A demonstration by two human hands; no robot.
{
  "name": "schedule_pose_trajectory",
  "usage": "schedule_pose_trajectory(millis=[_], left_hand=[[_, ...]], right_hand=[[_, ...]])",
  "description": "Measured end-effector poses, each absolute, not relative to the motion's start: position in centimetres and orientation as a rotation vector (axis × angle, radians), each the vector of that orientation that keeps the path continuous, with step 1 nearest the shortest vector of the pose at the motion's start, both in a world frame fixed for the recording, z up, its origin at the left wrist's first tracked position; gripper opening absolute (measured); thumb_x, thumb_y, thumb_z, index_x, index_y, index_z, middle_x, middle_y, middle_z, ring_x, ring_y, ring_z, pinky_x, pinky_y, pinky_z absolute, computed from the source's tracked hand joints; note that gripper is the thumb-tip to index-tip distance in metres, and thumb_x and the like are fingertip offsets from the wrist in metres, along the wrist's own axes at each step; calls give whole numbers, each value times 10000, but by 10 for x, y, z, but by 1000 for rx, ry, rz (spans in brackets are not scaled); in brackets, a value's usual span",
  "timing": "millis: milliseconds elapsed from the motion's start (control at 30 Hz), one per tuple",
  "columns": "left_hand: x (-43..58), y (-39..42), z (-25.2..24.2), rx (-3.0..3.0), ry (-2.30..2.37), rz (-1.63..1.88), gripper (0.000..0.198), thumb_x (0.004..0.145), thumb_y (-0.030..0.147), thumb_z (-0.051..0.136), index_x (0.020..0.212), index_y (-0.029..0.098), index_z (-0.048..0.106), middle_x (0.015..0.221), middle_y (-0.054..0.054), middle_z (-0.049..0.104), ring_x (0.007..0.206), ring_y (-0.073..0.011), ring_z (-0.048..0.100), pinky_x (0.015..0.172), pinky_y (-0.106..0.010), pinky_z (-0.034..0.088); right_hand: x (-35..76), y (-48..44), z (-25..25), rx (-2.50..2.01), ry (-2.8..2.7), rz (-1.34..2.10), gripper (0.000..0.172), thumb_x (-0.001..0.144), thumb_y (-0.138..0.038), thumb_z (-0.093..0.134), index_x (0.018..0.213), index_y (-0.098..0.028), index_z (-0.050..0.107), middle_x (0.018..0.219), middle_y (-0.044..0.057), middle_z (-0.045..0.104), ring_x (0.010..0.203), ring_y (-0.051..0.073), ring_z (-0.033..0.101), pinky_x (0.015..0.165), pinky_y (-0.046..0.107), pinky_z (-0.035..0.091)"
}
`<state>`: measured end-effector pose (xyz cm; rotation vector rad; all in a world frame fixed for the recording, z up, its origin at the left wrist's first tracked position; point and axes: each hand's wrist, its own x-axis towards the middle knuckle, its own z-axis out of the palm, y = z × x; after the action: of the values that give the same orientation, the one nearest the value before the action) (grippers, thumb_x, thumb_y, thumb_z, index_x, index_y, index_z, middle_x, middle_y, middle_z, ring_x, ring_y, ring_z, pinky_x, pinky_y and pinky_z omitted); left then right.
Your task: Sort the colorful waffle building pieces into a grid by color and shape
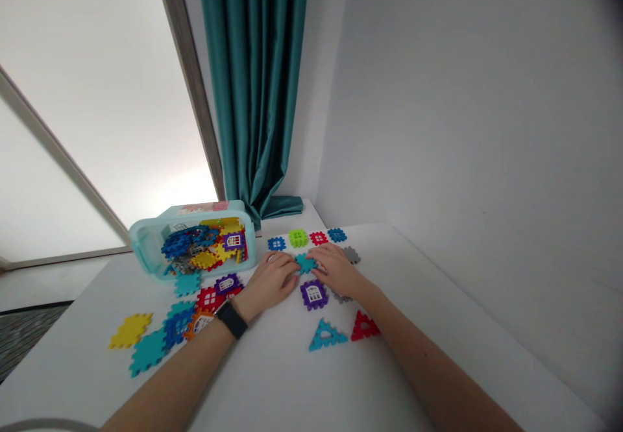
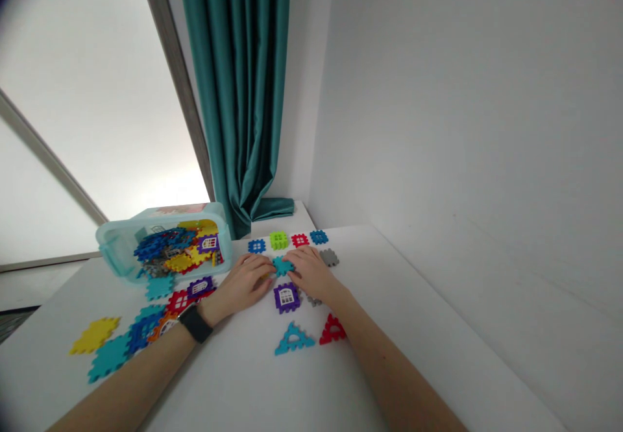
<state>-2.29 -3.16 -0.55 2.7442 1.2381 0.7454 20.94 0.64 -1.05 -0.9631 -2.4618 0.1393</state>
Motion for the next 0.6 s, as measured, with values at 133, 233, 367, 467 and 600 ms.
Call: schedule_pose_trajectory(millis=[133, 233, 367, 467, 600], left_hand=[[-23, -32, -5, 2751, 1237, 722, 218, 917, 211, 556, 1106, 236, 661, 1135, -71, 679, 1120, -251, 587, 1062, -470, 390], [-23, -32, -5, 2757, 1241, 712, 215, 921, 215, 554, 1107, 237, 660, 1137, -72, 678, 1122, -251, 585, 1067, -472, 384], [-23, -33, -4, 2762, 1236, 703, 208, 927, 220, 552, 1107, 229, 654, 1144, -74, 673, 1125, -252, 586, 1067, -475, 380], [-23, -34, -2, 2768, 1238, 702, 200, 929, 217, 551, 1102, 229, 652, 1134, -72, 672, 1116, -251, 589, 1070, -474, 373], [-23, -35, 2, 2782, 1250, 695, 203, 928, 219, 552, 1108, 224, 648, 1136, -74, 670, 1114, -253, 585, 1068, -474, 373]], right_hand=[[209, 6, -10, -984, -2460, 141, 296, 857, -138, 634, 1139, -224, 652, 1159, 68, 702, 1117, 257, 579, 1013, 445, 429], [209, 6, -10, -1007, -2471, 143, 284, 842, -125, 643, 1109, -221, 656, 1164, 65, 700, 1130, 265, 570, 1019, 454, 423], [209, 5, -11, -1023, -2480, 132, 256, 845, -133, 644, 1083, -225, 662, 1199, 69, 688, 1161, 268, 563, 1032, 461, 414], [209, 5, -11, -1043, -2455, 102, 253, 849, -150, 645, 1092, -220, 667, 1254, 89, 667, 1210, 270, 549, 1047, 464, 405], [212, 7, -9, -1055, -2416, 57, 247, 880, -171, 603, 1114, -217, 665, 1269, 97, 662, 1223, 267, 546, 1069, 468, 391]])
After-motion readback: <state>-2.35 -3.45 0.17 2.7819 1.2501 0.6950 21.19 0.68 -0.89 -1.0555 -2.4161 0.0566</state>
